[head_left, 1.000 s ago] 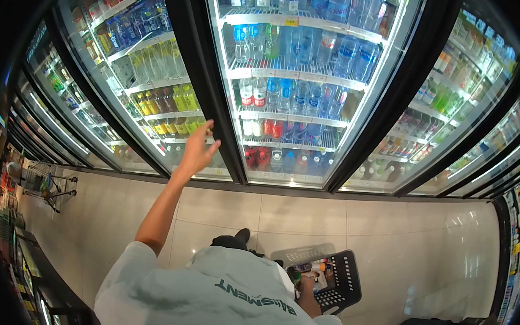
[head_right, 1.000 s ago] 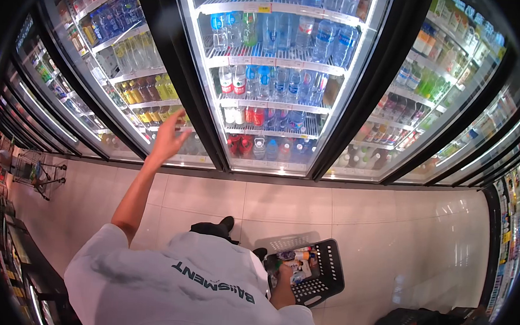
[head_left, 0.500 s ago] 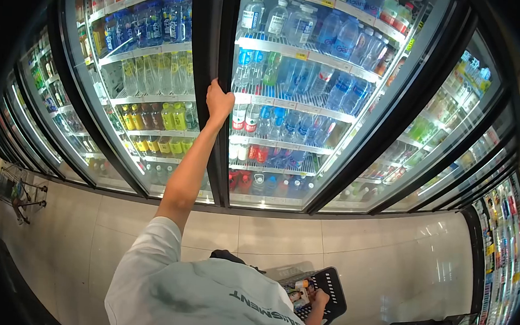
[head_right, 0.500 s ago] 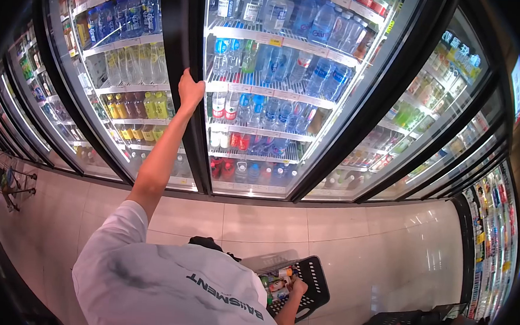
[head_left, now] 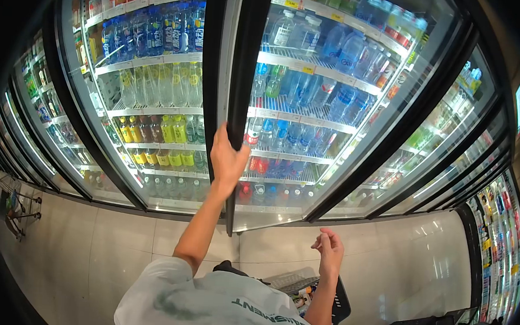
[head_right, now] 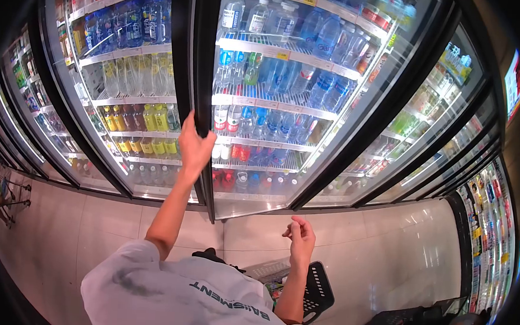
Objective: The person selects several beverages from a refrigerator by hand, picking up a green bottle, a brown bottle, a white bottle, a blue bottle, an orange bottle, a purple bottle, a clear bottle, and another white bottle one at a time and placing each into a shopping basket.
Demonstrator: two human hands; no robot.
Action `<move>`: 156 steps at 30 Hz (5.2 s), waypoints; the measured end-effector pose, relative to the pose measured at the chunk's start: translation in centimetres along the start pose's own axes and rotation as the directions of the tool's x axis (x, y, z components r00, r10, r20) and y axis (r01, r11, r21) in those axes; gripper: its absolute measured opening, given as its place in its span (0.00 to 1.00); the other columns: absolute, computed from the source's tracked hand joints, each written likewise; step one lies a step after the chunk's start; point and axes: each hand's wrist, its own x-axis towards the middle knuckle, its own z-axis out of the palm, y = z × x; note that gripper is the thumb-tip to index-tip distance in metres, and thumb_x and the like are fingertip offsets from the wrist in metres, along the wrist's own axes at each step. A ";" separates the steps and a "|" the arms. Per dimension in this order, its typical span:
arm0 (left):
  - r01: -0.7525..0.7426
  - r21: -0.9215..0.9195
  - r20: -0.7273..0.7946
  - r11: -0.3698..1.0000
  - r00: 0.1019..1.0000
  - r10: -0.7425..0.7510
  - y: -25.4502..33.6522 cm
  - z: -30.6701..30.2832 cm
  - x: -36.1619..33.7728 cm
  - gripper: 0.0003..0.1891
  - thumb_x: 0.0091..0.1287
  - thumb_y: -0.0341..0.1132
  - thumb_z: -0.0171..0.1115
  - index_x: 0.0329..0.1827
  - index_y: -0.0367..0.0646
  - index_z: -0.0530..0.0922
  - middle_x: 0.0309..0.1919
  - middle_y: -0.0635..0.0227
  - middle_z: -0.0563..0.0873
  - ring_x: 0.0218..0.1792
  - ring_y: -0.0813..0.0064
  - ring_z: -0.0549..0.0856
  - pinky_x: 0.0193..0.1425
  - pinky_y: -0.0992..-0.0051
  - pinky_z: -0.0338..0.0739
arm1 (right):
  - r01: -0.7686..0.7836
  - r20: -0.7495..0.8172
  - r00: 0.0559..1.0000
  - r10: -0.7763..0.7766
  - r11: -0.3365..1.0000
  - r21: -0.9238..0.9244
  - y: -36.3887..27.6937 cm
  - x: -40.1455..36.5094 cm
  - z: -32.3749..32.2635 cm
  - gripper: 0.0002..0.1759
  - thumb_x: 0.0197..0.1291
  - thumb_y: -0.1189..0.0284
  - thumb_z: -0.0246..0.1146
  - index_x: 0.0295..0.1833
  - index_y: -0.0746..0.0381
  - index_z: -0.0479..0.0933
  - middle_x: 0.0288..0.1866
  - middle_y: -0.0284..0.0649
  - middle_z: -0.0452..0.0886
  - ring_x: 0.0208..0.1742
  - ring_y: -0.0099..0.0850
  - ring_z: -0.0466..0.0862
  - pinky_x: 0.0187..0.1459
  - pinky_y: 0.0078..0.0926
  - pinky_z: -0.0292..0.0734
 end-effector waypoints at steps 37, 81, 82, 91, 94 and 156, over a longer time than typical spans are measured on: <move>-0.355 -0.088 -0.085 0.931 0.934 0.348 2.0 25.8 26.4 0.34 0.56 0.41 0.70 0.62 0.32 0.68 0.54 0.47 0.75 0.56 0.48 0.74 0.60 0.56 0.69 | 0.465 -0.232 0.230 -0.945 0.316 -0.827 -4.0 -10.4 1.0 0.55 0.61 0.39 0.52 0.74 0.74 0.45 0.70 0.65 0.57 0.67 0.53 0.66 0.65 0.52 0.60; 0.584 0.187 0.344 0.790 0.714 -0.610 -16.9 -17.7 -17.1 0.33 0.41 0.32 0.80 0.53 0.34 0.77 0.42 0.54 0.87 0.44 0.65 0.87 0.51 0.69 0.79 | 0.765 0.429 0.634 -0.643 0.601 -0.229 -1.3 3.3 25.1 0.22 0.56 0.81 0.65 0.56 0.71 0.68 0.49 0.46 0.74 0.45 0.34 0.81 0.47 0.29 0.79; 0.596 0.184 0.305 0.782 0.722 -0.622 -17.0 -17.9 -17.3 0.33 0.41 0.31 0.80 0.53 0.34 0.77 0.42 0.54 0.87 0.44 0.66 0.87 0.51 0.69 0.79 | 0.763 0.426 0.632 -0.647 0.617 -0.194 -1.2 4.5 26.4 0.22 0.56 0.80 0.65 0.56 0.71 0.68 0.49 0.47 0.74 0.45 0.35 0.81 0.47 0.29 0.79; 0.443 0.141 0.449 0.885 0.768 -0.456 -14.5 -14.9 -16.2 0.37 0.42 0.30 0.79 0.58 0.32 0.73 0.48 0.50 0.85 0.50 0.62 0.85 0.56 0.69 0.77 | 0.525 0.719 0.682 -0.132 0.774 -0.356 -2.3 7.2 27.7 0.20 0.63 0.62 0.61 0.51 0.69 0.74 0.36 0.56 0.81 0.38 0.51 0.82 0.51 0.40 0.74; 0.255 0.142 0.619 0.957 0.732 -0.287 -13.0 -13.3 -16.7 0.37 0.43 0.28 0.77 0.60 0.34 0.72 0.52 0.47 0.82 0.54 0.53 0.82 0.59 0.64 0.76 | 0.643 0.825 0.564 0.013 0.621 -0.449 3.6 3.1 23.2 0.27 0.66 0.51 0.57 0.44 0.69 0.78 0.32 0.56 0.82 0.36 0.50 0.84 0.44 0.43 0.76; 0.348 0.857 0.436 0.380 -0.095 -0.895 -38.3 -41.6 -58.7 0.07 0.60 0.28 0.63 0.36 0.31 0.83 0.31 0.54 0.87 0.29 0.61 0.89 0.25 0.66 0.82 | 0.017 0.012 0.885 0.465 -0.006 -1.000 32.2 -19.3 -23.9 0.24 0.53 0.56 0.66 0.30 0.72 0.81 0.27 0.50 0.84 0.27 0.40 0.86 0.33 0.35 0.79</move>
